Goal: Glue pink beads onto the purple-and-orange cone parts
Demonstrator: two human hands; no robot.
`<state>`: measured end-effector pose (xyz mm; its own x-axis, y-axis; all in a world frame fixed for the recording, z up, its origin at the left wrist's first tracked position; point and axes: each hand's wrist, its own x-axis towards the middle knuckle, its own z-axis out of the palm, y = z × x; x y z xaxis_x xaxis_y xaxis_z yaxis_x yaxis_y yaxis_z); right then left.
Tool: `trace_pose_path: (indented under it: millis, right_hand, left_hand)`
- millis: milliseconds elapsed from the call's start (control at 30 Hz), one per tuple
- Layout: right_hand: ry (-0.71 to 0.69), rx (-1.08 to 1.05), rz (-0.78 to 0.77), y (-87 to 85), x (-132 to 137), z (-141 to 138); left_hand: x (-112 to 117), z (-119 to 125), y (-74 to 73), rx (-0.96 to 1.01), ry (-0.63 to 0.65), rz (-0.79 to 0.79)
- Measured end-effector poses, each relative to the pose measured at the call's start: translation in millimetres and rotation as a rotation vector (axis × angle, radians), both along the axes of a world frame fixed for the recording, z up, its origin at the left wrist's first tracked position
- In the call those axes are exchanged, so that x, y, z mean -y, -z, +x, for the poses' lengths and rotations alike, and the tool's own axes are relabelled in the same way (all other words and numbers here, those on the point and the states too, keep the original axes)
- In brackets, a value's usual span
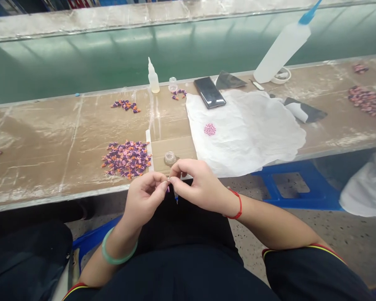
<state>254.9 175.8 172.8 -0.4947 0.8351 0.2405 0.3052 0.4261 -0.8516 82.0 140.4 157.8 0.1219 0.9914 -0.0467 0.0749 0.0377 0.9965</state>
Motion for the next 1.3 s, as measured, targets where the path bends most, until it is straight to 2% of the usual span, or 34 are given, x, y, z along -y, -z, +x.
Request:
trace_pose_path:
  millis: [133,233,333,467,667,800,900,1133,1300]
  right_hand:
    - [-0.053,0.1,0.058,-0.2,-2.6,3.6]
    - [-0.096,0.139,0.046,0.0,-4.8,5.1]
    - [-0.13,0.119,-0.021,-2.0,-8.3,6.1]
    - [-0.151,0.099,-0.04,-5.3,-13.3,7.3]
    - [-0.151,0.232,0.148,-1.6,-35.0,9.2]
    - [-0.184,0.463,0.325,7.5,-62.1,6.2]
    - [-0.223,0.623,0.401,9.4,-76.3,0.0]
    - [-0.318,0.913,0.523,1.9,-83.9,-14.0]
    - [-0.301,0.894,0.522,0.1,-82.5,-14.5]
  left_hand:
    - [-2.2,0.0,-0.5,-0.051,0.047,-0.031]
    - [-4.5,-0.7,-1.0,-0.071,0.083,-0.052]
    - [-6.0,-4.7,-1.0,0.011,0.102,-0.094]
    - [-6.4,-14.5,2.7,0.151,0.04,-0.13]
    - [-5.2,-24.3,18.9,0.198,-0.012,-0.216]
    - [-3.4,-27.1,29.4,0.233,-0.04,-0.299]
    - [-3.0,-29.7,33.2,0.253,-0.054,-0.312]
    - [-3.3,-31.7,33.5,0.323,-0.038,-0.329]
    - [-1.8,-33.1,36.5,0.387,-0.047,-0.332]
